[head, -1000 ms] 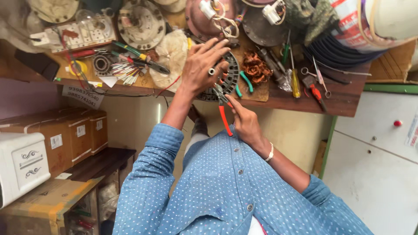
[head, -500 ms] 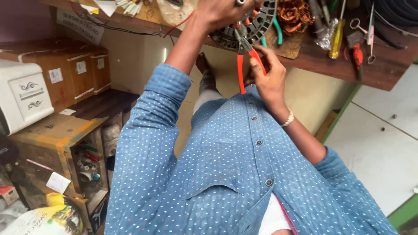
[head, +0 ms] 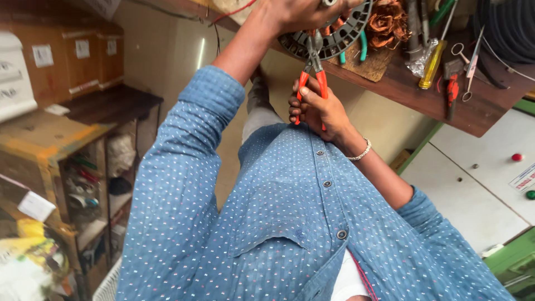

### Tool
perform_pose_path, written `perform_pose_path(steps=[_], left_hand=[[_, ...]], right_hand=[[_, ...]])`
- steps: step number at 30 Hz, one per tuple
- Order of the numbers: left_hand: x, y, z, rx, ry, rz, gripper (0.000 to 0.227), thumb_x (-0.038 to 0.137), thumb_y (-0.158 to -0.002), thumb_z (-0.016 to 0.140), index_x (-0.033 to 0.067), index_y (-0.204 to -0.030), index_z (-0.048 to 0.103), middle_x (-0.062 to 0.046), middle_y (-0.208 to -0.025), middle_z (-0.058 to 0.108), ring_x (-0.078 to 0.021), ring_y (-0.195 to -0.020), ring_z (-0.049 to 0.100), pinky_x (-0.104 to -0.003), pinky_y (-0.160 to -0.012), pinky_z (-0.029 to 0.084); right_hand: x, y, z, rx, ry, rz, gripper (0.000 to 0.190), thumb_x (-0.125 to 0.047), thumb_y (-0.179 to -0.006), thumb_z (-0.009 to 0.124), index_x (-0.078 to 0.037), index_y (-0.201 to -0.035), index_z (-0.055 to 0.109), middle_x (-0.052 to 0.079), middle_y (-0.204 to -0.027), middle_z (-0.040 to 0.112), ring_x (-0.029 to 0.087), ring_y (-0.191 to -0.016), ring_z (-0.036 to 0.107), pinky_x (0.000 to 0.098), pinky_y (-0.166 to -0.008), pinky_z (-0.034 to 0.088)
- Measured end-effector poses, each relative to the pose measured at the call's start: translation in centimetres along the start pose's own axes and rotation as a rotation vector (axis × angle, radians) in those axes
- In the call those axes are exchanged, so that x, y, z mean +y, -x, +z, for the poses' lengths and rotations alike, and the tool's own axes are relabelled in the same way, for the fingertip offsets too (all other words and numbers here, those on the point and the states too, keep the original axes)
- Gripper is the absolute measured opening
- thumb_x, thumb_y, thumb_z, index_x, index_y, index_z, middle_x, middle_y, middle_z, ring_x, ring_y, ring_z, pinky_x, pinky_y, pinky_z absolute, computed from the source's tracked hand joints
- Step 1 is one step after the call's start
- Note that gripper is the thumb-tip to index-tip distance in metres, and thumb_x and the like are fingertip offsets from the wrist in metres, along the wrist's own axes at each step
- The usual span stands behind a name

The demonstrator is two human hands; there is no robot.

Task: The person uses red-handled wire cutters to repeatedly trim small copper wire ends from a circular motor stator. The stator is held in place on a wooden workbench while the person snips protruding wire segments one at a time.

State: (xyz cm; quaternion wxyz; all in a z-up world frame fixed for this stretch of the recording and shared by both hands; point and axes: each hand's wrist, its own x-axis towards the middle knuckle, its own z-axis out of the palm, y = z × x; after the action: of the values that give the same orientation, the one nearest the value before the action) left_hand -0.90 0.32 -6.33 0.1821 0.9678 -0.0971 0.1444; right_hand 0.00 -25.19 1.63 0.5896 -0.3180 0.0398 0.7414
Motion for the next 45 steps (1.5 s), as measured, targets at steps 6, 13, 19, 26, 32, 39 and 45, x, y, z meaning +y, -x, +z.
perform_pose_path(steps=[6, 13, 19, 26, 32, 39, 45], left_hand=[[0.4, -1.9, 1.0, -0.226, 0.820, -0.291, 0.041, 0.047, -0.109, 0.055, 0.0139, -0.129, 0.065, -0.001, -0.097, 0.071, -0.0160, -0.077, 0.070, -0.032, -0.070, 0.057], [11.0, 1.9, -8.1, 0.649, 0.079, -0.489, 0.046, 0.043, -0.111, 0.055, 0.0124, -0.146, 0.051, -0.012, -0.137, 0.061, -0.0339, -0.126, 0.060, -0.043, -0.108, 0.044], [23.0, 5.9, -4.6, 0.522, 1.057, -1.212, 0.099, 0.043, -0.092, 0.076, 0.0138, -0.165, 0.016, -0.016, -0.135, 0.058, -0.0367, -0.115, 0.061, -0.047, -0.100, 0.051], [26.4, 2.7, -0.8, 0.491, 0.751, -1.268, 0.122, 0.055, -0.076, 0.088, 0.0092, -0.165, 0.017, -0.026, -0.152, 0.043, -0.0415, -0.141, 0.047, -0.050, -0.115, 0.044], [24.0, 2.1, -6.8, 0.167, 0.867, -1.205, 0.115, 0.051, -0.070, 0.085, 0.0138, -0.161, 0.026, -0.023, -0.138, 0.055, -0.0416, -0.120, 0.060, -0.046, -0.101, 0.050], [18.4, 7.2, -15.7, 0.353, 0.401, -0.865, 0.058, 0.032, -0.094, 0.079, 0.0083, -0.143, 0.059, -0.015, -0.131, 0.068, -0.0354, -0.118, 0.065, -0.044, -0.104, 0.050], [16.7, 3.0, -13.6, 0.334, 0.422, -0.701, 0.051, 0.032, -0.099, 0.077, 0.0124, -0.142, 0.059, -0.013, -0.128, 0.069, -0.0319, -0.118, 0.067, -0.042, -0.103, 0.053]], right_hand=[[-1.4, 0.9, 1.0, 0.077, 0.158, 0.046, 0.052, -0.037, -0.095, 0.070, -0.010, -0.136, 0.052, 0.008, -0.104, 0.058, 0.021, -0.097, 0.060, 0.0438, -0.090, 0.057], [-2.5, 1.2, 1.0, 0.022, 0.145, 0.185, 0.061, -0.056, -0.097, 0.052, -0.007, -0.133, 0.056, 0.014, -0.117, 0.067, 0.027, -0.113, 0.066, 0.0439, -0.102, 0.053], [0.8, -0.4, -2.1, 0.179, 0.078, 0.039, 0.037, -0.041, -0.104, 0.062, -0.007, -0.116, 0.059, 0.008, -0.099, 0.065, 0.020, -0.085, 0.063, 0.0361, -0.077, 0.053], [1.7, -0.9, -4.5, 0.277, 0.472, -0.199, 0.026, -0.031, -0.105, 0.064, -0.005, -0.110, 0.062, 0.001, -0.091, 0.062, 0.011, -0.078, 0.057, 0.0274, -0.067, 0.049], [0.5, 0.7, -4.4, 0.212, 0.249, -0.152, 0.029, -0.033, -0.110, 0.059, -0.005, -0.116, 0.062, 0.000, -0.089, 0.057, 0.010, -0.076, 0.054, 0.0268, -0.066, 0.047], [-2.6, 5.8, -3.6, 0.380, 0.919, -0.201, 0.056, -0.043, -0.113, 0.042, 0.006, -0.117, 0.067, 0.004, -0.093, 0.071, 0.013, -0.082, 0.067, 0.0276, -0.075, 0.058], [-5.5, 8.8, -0.6, 0.232, 0.797, -0.303, 0.055, -0.033, -0.113, 0.052, 0.001, -0.156, 0.047, 0.012, -0.090, 0.072, 0.022, -0.090, 0.076, 0.0321, -0.085, 0.061]])
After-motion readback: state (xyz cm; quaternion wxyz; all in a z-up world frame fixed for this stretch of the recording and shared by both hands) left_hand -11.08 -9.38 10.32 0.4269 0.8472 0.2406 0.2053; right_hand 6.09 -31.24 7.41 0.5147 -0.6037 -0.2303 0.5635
